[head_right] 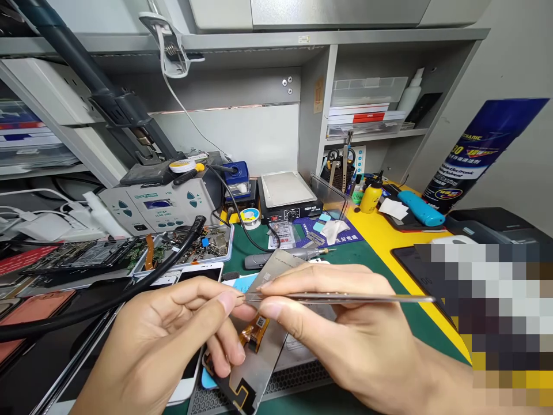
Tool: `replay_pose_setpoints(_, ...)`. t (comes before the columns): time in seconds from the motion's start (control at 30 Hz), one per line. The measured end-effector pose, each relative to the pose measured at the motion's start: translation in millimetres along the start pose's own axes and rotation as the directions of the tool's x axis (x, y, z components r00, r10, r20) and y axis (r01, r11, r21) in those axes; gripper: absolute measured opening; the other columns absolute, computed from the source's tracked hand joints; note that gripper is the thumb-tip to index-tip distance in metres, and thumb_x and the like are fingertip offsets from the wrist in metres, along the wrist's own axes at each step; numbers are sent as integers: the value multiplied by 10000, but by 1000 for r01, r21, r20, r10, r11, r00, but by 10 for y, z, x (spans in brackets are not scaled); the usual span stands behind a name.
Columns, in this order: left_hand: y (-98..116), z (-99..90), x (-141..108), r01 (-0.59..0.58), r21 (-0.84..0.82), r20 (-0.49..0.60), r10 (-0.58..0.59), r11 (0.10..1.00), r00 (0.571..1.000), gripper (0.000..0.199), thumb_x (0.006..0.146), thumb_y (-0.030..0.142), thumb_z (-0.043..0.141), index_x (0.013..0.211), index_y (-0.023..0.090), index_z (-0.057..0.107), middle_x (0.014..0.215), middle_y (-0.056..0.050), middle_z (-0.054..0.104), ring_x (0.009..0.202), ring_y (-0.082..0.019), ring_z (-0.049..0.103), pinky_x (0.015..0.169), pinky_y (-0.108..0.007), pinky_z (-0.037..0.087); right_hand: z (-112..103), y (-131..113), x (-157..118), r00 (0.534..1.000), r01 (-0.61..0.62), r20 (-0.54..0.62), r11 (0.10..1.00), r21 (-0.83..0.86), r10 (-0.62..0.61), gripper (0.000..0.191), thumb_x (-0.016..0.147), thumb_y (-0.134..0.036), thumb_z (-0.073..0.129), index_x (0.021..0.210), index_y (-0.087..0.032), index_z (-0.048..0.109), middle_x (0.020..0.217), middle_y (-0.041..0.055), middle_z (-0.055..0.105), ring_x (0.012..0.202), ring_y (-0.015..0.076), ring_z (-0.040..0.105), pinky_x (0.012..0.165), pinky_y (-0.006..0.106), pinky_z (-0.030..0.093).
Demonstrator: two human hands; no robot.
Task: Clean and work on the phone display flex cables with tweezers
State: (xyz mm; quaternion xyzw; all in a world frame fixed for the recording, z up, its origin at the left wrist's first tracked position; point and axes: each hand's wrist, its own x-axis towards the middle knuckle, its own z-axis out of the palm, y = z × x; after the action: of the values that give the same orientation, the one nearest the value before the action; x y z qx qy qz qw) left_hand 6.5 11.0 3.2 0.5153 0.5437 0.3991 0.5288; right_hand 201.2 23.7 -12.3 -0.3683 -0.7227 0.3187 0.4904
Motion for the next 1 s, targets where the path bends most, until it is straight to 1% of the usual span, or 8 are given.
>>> replay_pose_setpoints(0.13, 10, -7, 7, 7, -2, 11, -7, 1000, 1000, 259, 825, 377, 607, 708, 160, 685, 503, -50, 683, 457, -146, 618, 470, -201, 482, 7, -2, -20, 999, 35, -9, 998, -46, -36, 207, 837, -206, 739, 954, -373, 780, 893, -45, 804, 794, 157, 754, 750, 209, 607)
replay_pose_setpoints(0.23, -21, -46, 30, 10, -10, 64, -9, 1000, 998, 262, 844, 368, 588, 733, 158, 698, 523, -51, 693, 470, -154, 634, 480, -209, 498, 7, -1, -7, 999, 26, -27, 999, -34, -27, 215, 830, -204, 748, 946, -383, 777, 890, -59, 803, 785, 140, 752, 734, 184, 603)
replay_pose_setpoints(0.4, -75, -80, 48, 2, -38, 121, 3, 999, 993, 268, 866, 362, 570, 773, 148, 703, 535, -59, 706, 462, -155, 627, 483, -226, 505, 4, 9, 11, 999, 53, -11, 998, -36, -53, 187, 828, -178, 745, 928, -331, 784, 863, -41, 805, 761, 143, 752, 725, 187, 606)
replay_pose_setpoints(0.47, -88, -79, 50, 23, -77, 142, -12, 997, 990, 267, 867, 357, 569, 765, 146, 696, 532, -54, 704, 448, -149, 618, 470, -224, 501, 6, 5, 11, 998, 66, -2, 997, -37, -66, 216, 815, -142, 750, 932, -321, 781, 879, -48, 805, 767, 129, 751, 727, 165, 599)
replay_pose_setpoints(0.53, -100, -77, 51, 46, -122, 150, -28, 991, 988, 260, 864, 355, 573, 755, 148, 687, 527, -45, 698, 438, -147, 617, 453, -221, 498, 11, -8, 12, 997, 74, 4, 997, -36, -74, 248, 802, -106, 752, 937, -313, 779, 895, -60, 805, 778, 108, 750, 741, 132, 587)
replay_pose_setpoints(0.63, -119, -79, 52, 61, -163, 145, -37, 985, 989, 244, 861, 343, 574, 756, 151, 680, 511, -34, 684, 441, -156, 632, 437, -220, 494, 16, -35, 18, 996, 92, -3, 995, -23, -92, 227, 809, -94, 739, 918, -289, 780, 859, -63, 806, 757, 93, 749, 747, 110, 578)
replay_pose_setpoints(0.83, -129, -86, 80, 86, -198, 182, -49, 976, 982, 240, 853, 345, 584, 768, 147, 690, 507, -30, 680, 442, -164, 645, 423, -213, 485, 5, -40, 15, 996, 91, 11, 995, -36, -90, 214, 816, -95, 732, 917, -279, 776, 845, -56, 806, 754, 97, 750, 745, 111, 580)
replay_pose_setpoints(1.0, -118, -84, 105, 108, -207, 188, -69, 972, 980, 289, 859, 377, 577, 751, 141, 704, 517, -42, 690, 435, -154, 628, 428, -213, 479, 24, -28, 29, 996, 91, -14, 994, -61, -92, 197, 810, -117, 743, 903, -287, 776, 844, -49, 805, 747, 111, 753, 728, 125, 593)
